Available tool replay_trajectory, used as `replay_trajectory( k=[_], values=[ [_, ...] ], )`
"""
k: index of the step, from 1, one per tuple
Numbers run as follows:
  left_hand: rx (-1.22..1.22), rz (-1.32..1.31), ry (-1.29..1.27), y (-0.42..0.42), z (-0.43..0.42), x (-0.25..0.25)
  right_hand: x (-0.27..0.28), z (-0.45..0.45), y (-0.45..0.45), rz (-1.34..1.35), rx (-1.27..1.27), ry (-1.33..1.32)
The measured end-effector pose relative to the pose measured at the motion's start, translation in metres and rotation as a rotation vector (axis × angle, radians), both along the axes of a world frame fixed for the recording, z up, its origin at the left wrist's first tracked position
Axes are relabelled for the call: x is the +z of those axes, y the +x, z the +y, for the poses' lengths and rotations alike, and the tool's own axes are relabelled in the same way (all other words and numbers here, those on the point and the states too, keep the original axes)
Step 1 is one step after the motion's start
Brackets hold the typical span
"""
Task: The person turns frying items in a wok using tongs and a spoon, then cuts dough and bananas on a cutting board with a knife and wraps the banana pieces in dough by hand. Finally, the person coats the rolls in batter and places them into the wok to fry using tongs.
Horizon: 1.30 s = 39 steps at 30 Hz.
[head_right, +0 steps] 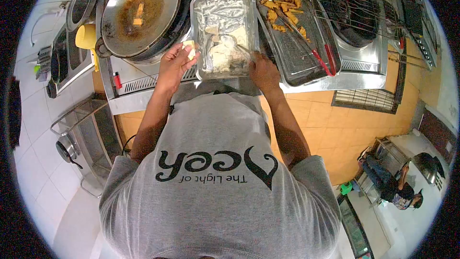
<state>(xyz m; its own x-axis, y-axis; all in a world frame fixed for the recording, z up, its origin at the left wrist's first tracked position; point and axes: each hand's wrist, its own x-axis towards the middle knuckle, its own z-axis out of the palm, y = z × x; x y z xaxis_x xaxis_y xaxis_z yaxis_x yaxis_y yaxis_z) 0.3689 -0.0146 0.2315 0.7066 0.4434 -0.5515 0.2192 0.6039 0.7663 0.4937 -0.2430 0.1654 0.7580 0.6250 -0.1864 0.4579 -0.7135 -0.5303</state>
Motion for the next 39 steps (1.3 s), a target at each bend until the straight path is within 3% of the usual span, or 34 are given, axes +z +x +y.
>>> replay_trajectory(
  k=[8,11,14,17,20,25,30,39],
  values=[
    [0.035,0.024,-0.061,0.002,0.003,0.005,0.01,-0.003,0.006,-0.032,0.014,0.02],
    [0.059,0.019,-0.003,0.0,0.0,0.001,0.016,-0.003,0.006,-0.204,0.083,0.036],
    [0.028,-0.023,0.104,0.001,-0.003,0.0,0.028,0.017,0.002,-0.378,0.078,0.294],
    [-0.017,-0.077,0.173,0.006,-0.009,0.004,0.054,0.051,-0.013,0.255,-0.146,0.611],
    [0.007,-0.06,0.116,0.009,-0.011,0.012,0.074,0.067,-0.013,0.565,-0.122,0.706],
    [0.088,-0.144,-0.139,0.003,-0.011,0.019,0.071,0.073,-0.017,0.558,-0.007,0.774],
    [0.026,-0.199,-0.158,-0.006,-0.014,0.003,0.07,0.078,-0.022,0.686,0.006,0.762],
    [-0.111,-0.16,-0.058,-0.014,-0.016,0.007,0.052,0.075,-0.022,1.27,-0.108,0.824]
  ],
)
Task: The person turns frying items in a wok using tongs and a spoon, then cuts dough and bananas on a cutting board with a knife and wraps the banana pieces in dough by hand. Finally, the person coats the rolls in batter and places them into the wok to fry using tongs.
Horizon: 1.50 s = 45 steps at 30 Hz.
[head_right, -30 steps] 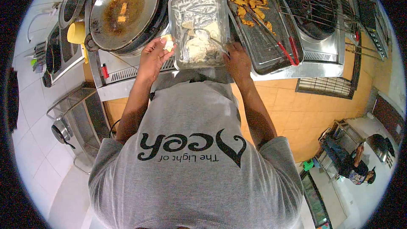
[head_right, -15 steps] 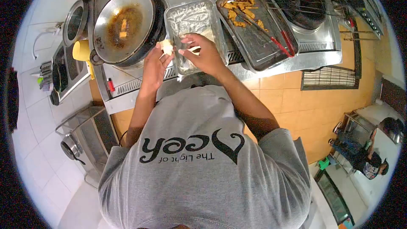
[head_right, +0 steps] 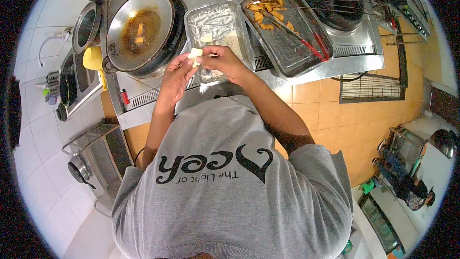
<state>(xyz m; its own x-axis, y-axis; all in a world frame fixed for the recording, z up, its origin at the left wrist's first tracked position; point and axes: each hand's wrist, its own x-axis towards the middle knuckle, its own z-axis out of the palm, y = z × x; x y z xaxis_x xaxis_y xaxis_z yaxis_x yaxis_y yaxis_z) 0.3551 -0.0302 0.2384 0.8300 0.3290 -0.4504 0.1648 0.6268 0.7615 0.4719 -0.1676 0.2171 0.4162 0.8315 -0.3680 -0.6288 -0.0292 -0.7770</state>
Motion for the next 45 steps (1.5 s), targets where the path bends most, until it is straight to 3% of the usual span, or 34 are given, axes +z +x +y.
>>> replay_trajectory(
  k=[7,12,16,19,26,28,31,38,45],
  values=[
    [-0.01,0.007,0.105,0.001,-0.007,0.013,0.017,0.003,-0.007,0.019,-0.185,-0.003],
    [-0.041,0.026,0.416,0.004,-0.012,0.014,0.015,0.008,-0.007,-0.134,-0.229,-0.077],
    [-0.057,0.051,0.576,0.003,-0.008,0.007,0.015,0.009,-0.013,-0.11,-0.214,-0.151],
    [-0.098,0.071,0.544,0.004,-0.003,0.004,0.015,0.005,-0.014,-0.089,-0.206,-0.224],
    [-0.113,-0.042,0.702,0.004,-0.002,0.01,0.023,-0.006,-0.013,0.122,-0.15,-0.076],
    [-0.119,-0.039,0.731,0.003,-0.006,0.02,0.017,-0.007,-0.015,0.012,-0.155,0.008],
    [-0.177,-0.09,0.63,0.003,-0.012,0.037,0.012,-0.009,-0.015,-0.058,-0.16,0.071],
    [-0.165,0.098,0.391,-0.001,-0.002,0.04,0.01,-0.017,-0.015,-0.221,-0.085,0.101],
    [-0.098,0.206,0.127,0.004,0.002,0.032,-0.004,-0.013,-0.019,0.192,-0.095,0.217]
  ],
)
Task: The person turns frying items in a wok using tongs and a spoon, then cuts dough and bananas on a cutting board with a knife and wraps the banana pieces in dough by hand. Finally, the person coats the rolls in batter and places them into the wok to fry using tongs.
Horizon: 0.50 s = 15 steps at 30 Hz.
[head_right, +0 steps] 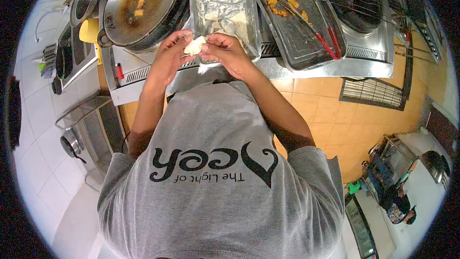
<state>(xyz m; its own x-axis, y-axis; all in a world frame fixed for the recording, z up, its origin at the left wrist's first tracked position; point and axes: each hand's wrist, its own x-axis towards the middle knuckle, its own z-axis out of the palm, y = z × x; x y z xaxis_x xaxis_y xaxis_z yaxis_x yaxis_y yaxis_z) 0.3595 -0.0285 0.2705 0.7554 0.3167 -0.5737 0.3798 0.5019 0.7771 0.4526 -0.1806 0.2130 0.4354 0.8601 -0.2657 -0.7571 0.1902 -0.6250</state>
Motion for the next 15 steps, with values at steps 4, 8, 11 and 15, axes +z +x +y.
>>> replay_trajectory(
  k=[4,8,11,15],
  values=[
    [0.027,-0.031,0.042,0.003,0.002,-0.012,-0.008,0.003,0.003,0.061,0.004,-0.03],
    [-0.042,-0.007,0.183,0.007,0.0,-0.011,-0.007,0.005,0.008,0.097,-0.037,-0.087],
    [-0.002,-0.03,0.261,0.011,0.001,-0.012,0.003,0.006,0.018,0.044,0.02,-0.121],
    [-0.108,-0.025,0.357,0.013,0.007,-0.014,0.004,0.008,0.024,-0.021,0.041,-0.223]
  ],
)
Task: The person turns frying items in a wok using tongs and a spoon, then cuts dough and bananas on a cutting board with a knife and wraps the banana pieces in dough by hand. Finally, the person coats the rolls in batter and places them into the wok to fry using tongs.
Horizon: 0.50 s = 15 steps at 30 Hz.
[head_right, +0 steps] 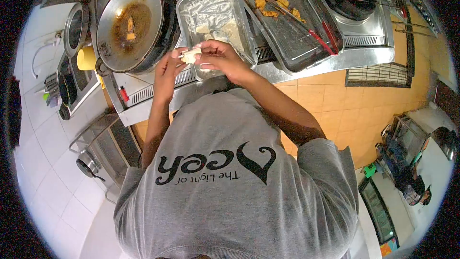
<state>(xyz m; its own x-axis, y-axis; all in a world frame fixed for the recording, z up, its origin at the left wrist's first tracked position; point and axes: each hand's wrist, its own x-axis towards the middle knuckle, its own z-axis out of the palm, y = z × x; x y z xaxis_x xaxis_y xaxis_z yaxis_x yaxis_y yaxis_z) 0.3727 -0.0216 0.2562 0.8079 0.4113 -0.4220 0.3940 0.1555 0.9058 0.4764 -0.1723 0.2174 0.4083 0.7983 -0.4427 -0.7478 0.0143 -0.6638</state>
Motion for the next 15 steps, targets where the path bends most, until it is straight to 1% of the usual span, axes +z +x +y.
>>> replay_trajectory(
  k=[1,4,5,8,11,15],
  values=[
    [-0.027,-0.048,-0.045,0.0,0.004,-0.005,-0.002,0.002,0.001,-0.06,0.005,-0.017],
    [-0.138,-0.178,0.039,0.005,0.0,-0.006,-0.006,0.006,0.004,-0.278,0.033,-0.004],
    [-0.145,-0.183,0.108,0.007,0.001,-0.01,-0.004,0.006,0.005,-0.293,0.04,-0.035],
    [-0.265,-0.132,0.33,0.011,0.006,-0.008,-0.003,0.005,0.009,-0.299,0.071,-0.092],
    [-0.243,-0.103,0.268,0.014,0.006,-0.007,-0.004,0.002,0.011,-0.26,0.059,-0.091],
    [-0.18,-0.188,0.23,0.012,0.006,-0.013,-0.001,-0.003,0.016,-0.158,0.068,-0.081]
  ],
)
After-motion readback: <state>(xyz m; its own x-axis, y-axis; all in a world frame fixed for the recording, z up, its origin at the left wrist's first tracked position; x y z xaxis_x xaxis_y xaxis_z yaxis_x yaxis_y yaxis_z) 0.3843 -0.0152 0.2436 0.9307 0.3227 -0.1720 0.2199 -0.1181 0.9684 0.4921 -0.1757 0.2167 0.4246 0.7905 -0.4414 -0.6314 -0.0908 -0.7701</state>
